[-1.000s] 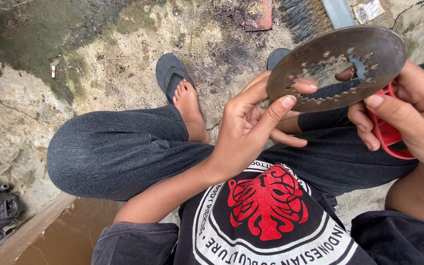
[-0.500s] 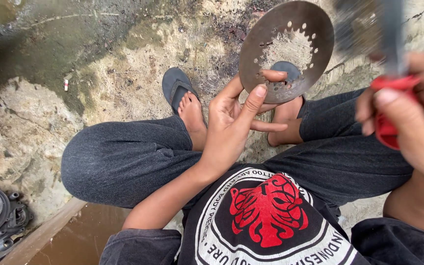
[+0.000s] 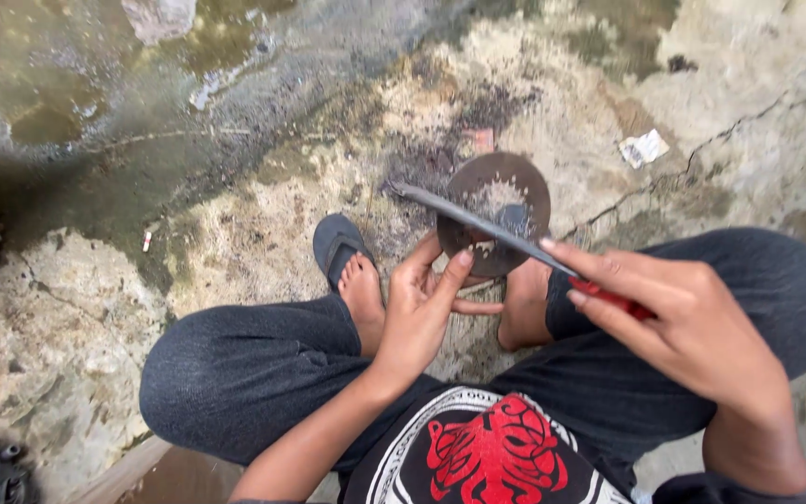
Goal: Cleaning a metal motorcycle part using a wire brush to remove rust and debris
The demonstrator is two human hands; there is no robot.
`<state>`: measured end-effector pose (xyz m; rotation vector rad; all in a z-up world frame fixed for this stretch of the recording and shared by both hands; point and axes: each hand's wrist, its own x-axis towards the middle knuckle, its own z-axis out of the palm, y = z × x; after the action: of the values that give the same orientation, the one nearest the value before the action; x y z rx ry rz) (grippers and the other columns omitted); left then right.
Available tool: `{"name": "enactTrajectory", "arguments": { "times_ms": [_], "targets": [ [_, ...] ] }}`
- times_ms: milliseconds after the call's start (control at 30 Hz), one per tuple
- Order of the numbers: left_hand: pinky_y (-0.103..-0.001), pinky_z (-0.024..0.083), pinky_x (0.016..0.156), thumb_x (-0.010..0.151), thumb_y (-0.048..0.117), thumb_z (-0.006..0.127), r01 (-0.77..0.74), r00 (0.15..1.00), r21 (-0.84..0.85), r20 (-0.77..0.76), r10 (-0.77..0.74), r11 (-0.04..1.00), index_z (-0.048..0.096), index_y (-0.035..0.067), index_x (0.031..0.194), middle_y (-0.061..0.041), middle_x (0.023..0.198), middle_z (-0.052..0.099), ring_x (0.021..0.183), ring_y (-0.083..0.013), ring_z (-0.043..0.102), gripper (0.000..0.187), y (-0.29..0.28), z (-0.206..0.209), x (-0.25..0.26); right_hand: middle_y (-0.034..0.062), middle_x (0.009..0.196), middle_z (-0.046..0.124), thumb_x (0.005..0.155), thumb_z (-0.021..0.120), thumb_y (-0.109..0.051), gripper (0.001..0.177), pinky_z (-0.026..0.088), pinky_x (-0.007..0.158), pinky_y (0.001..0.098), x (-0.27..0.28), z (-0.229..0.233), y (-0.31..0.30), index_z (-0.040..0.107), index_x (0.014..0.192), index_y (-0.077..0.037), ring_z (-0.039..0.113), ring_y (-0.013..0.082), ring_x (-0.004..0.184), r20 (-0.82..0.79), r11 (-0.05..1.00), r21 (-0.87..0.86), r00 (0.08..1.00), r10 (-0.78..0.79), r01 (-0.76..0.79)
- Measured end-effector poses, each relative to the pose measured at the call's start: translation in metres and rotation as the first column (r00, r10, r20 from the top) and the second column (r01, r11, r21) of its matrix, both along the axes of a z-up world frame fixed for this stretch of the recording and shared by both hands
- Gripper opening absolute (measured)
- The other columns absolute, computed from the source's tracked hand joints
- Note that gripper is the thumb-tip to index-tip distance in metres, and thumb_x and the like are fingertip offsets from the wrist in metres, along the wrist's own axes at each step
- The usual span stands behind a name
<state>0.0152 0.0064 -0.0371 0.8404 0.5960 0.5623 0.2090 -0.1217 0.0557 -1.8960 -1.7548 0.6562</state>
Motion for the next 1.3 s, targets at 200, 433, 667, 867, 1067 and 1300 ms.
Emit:
{"name": "enactTrajectory", "arguments": {
  "times_ms": [200, 433, 667, 867, 1067, 1300],
  "targets": [
    [-0.043, 0.071, 0.069, 0.101, 0.025, 0.057, 0.043, 0.998, 0.024, -0.036, -0.042, 0.999, 0.064, 0.001, 0.128, -0.015, 0.132, 0.067, 0.110, -0.0353, 0.075, 0.037, 0.006, 0.008, 0.004, 0.0037, 0.111, 0.079, 0.093, 0.064, -0.022, 0.051, 0.053, 0.084, 0.0277, 0.000, -0.006, 0.001, 0.061, 0.143, -0.015, 0.077, 0.0151, 0.101, 0.079, 0.983, 0.009, 0.980, -0.182, 0.182],
    [-0.045, 0.073, 0.062, 0.095, 0.019, 0.061, -0.074, 0.984, -0.095, -0.169, 0.057, 0.993, 0.065, -0.006, 0.123, -0.020, 0.125, 0.074, 0.102, -0.0417, 0.082, 0.038, 0.007, -0.011, 0.011, -0.0003, 0.103, 0.082, 0.096, 0.061, -0.029, 0.050, 0.057, 0.074, 0.0274, 0.005, -0.017, -0.003, 0.059, 0.146, -0.024, 0.080, 0.0147, 0.082, -0.100, 0.999, -0.010, 0.994, -0.051, 0.051],
    [-0.035, 0.071, 0.060, 0.093, 0.027, 0.058, 0.000, 0.984, -0.121, -0.175, -0.021, 0.993, 0.065, 0.004, 0.137, -0.018, 0.133, 0.078, 0.111, -0.0335, 0.081, 0.050, 0.016, -0.013, 0.011, 0.0011, 0.084, 0.059, 0.102, 0.056, -0.026, 0.050, 0.054, 0.056, 0.0312, 0.013, -0.045, -0.008, 0.051, 0.151, -0.020, 0.064, 0.0178, 0.062, 0.113, 0.982, 0.141, 0.988, 0.107, -0.122],
    [-0.051, 0.068, 0.057, 0.089, 0.012, 0.065, -0.183, 0.943, -0.260, -0.319, 0.094, 0.948, 0.064, -0.004, 0.137, -0.034, 0.115, 0.080, 0.091, -0.0497, 0.082, 0.050, 0.016, -0.049, 0.016, -0.0001, 0.079, 0.055, 0.102, 0.056, -0.028, 0.052, 0.052, 0.052, 0.0313, 0.012, -0.042, -0.005, 0.049, 0.154, -0.026, 0.061, 0.0191, 0.057, 0.154, 0.992, 0.125, 0.988, 0.003, -0.023],
    [-0.051, 0.069, 0.064, 0.092, 0.013, 0.062, -0.198, 0.922, -0.190, -0.369, 0.117, 0.962, 0.069, -0.008, 0.128, -0.032, 0.115, 0.079, 0.091, -0.0489, 0.080, 0.042, 0.029, -0.012, 0.036, 0.0003, 0.085, 0.062, 0.104, 0.054, -0.028, 0.049, 0.052, 0.059, 0.0322, 0.010, -0.027, 0.000, 0.051, 0.152, -0.026, 0.066, 0.0201, 0.066, 0.102, 0.985, 0.152, 0.990, -0.094, 0.077],
    [-0.049, 0.064, 0.075, 0.097, 0.018, 0.054, -0.118, 0.919, -0.100, -0.387, 0.071, 0.988, 0.069, 0.002, 0.136, -0.018, 0.133, 0.078, 0.104, -0.0412, 0.079, 0.045, 0.053, -0.034, 0.035, 0.0010, 0.081, 0.052, 0.106, 0.056, -0.029, 0.047, 0.046, 0.049, 0.0362, 0.007, -0.031, 0.010, 0.051, 0.153, -0.029, 0.056, 0.0228, 0.056, 0.131, 0.983, 0.171, 0.988, -0.083, 0.059]
  ]
}}
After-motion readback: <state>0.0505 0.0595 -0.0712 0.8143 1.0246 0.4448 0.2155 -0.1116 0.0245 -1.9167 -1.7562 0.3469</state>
